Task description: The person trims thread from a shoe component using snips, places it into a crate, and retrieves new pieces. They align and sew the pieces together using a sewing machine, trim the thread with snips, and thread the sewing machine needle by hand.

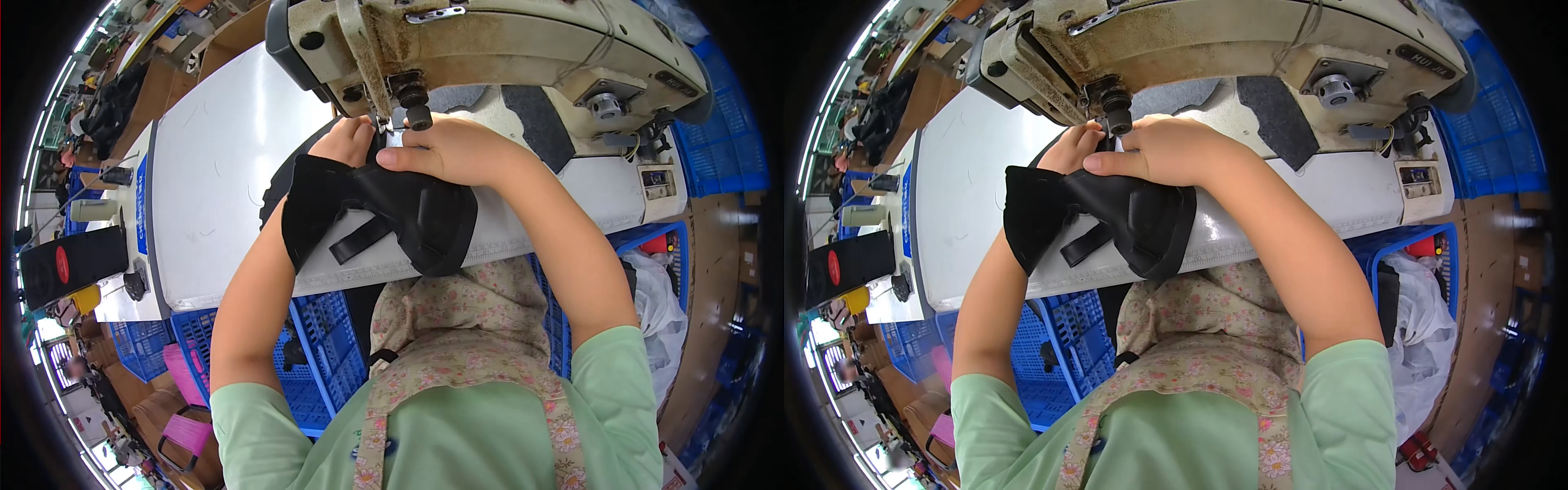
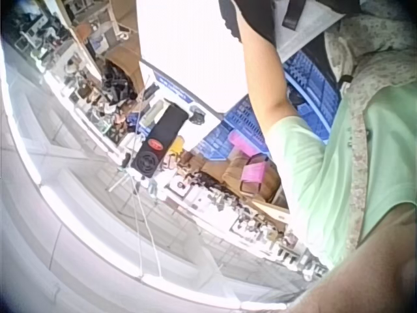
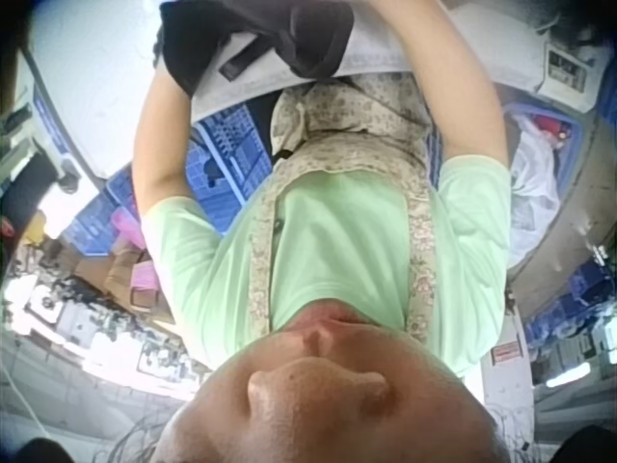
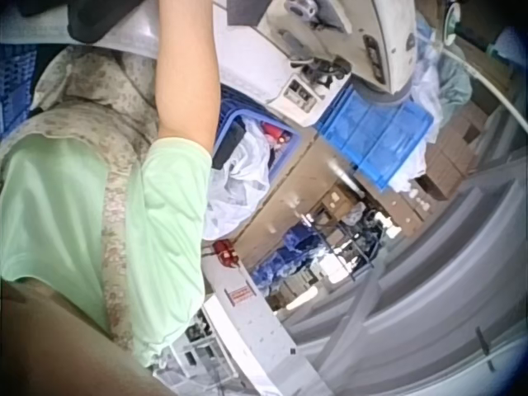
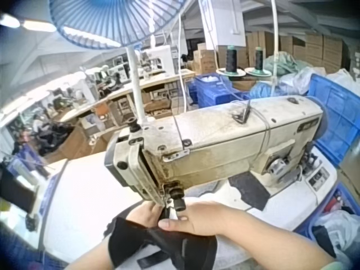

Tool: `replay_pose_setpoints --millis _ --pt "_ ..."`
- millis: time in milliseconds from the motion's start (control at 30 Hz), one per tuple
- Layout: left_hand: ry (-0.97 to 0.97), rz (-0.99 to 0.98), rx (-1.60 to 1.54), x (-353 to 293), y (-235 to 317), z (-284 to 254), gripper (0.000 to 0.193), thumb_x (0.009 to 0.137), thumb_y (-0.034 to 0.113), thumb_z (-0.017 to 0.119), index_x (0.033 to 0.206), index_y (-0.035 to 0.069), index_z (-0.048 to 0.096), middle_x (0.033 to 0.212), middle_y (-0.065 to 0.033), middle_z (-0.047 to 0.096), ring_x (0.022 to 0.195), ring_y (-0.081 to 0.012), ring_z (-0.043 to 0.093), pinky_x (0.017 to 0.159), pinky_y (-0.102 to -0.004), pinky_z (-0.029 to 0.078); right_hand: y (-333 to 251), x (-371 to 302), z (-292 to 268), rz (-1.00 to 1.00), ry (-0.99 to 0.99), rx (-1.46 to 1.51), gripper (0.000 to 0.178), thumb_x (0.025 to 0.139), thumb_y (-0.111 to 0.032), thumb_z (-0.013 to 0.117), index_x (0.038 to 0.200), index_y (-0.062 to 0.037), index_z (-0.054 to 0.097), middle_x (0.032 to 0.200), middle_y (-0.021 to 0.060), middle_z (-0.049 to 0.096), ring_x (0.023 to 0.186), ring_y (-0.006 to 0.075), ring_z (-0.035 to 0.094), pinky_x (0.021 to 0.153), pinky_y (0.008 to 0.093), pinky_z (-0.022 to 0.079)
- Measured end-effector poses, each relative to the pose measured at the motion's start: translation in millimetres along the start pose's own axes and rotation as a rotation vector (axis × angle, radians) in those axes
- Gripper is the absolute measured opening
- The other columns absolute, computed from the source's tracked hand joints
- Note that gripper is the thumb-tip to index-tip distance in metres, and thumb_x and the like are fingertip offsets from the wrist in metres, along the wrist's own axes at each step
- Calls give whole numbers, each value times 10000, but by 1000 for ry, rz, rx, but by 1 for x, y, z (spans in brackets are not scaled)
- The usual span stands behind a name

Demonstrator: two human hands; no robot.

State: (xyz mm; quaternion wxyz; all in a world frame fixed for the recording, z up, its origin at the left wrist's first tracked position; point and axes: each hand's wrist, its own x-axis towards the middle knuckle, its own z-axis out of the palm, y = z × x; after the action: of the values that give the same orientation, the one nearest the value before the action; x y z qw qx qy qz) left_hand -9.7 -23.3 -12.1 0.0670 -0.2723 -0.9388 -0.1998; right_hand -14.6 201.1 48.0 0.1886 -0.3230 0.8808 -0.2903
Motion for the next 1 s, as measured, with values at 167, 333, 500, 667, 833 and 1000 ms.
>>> replay_pose_setpoints --millis 167,333,500,667,833,1000 --pt "9 113 129 3 -6 -1 253 862 128 542 1079 -2 536 1021 -153 566 956 -320 588 771 -376 515 -4 2 -5 44 -49 82 721 857 -697 444 770 -6 634 791 159 614 776 292 608 715 365 450" --pt "-37 21 108 4 -8 0 240 863 133 543 1069 10 546 1046 -160 562 957 -338 593 771 -389 511 -3 4 -2 21 1 119 872 786 -802 410 850 10 718 810 196 660 803 304 653 725 374 488" --pt "-100 -200 -104 10 -3 1 225 857 131 541 1052 19 559 1064 -162 557 964 -344 593 772 -394 509 -2 3 -2 9 7 152 704 857 -683 466 726 -2 589 750 136 571 746 278 586 700 367 437" --pt "-128 -144 37 7 -2 0 262 930 209 504 1143 59 537 1189 -172 528 1110 -348 527 900 -387 453 -4 2 -5 71 -53 99 674 867 -662 469 743 -14 605 820 156 599 797 296 601 720 374 445" --pt "68 6 141 5 -1 3 181 859 100 530 1019 33 581 1025 -152 558 947 -332 596 756 -398 517 -1 4 -1 18 35 114 719 825 -704 485 745 -3 626 761 172 603 746 303 603 694 379 455" --pt "-84 -149 -154 -2 11 -27 322 852 92 551 1166 21 558 1148 -134 572 1030 -287 589 862 -357 484 -6 4 -5 77 -36 86 637 878 -629 487 760 -17 620 850 194 624 837 320 619 756 382 460"
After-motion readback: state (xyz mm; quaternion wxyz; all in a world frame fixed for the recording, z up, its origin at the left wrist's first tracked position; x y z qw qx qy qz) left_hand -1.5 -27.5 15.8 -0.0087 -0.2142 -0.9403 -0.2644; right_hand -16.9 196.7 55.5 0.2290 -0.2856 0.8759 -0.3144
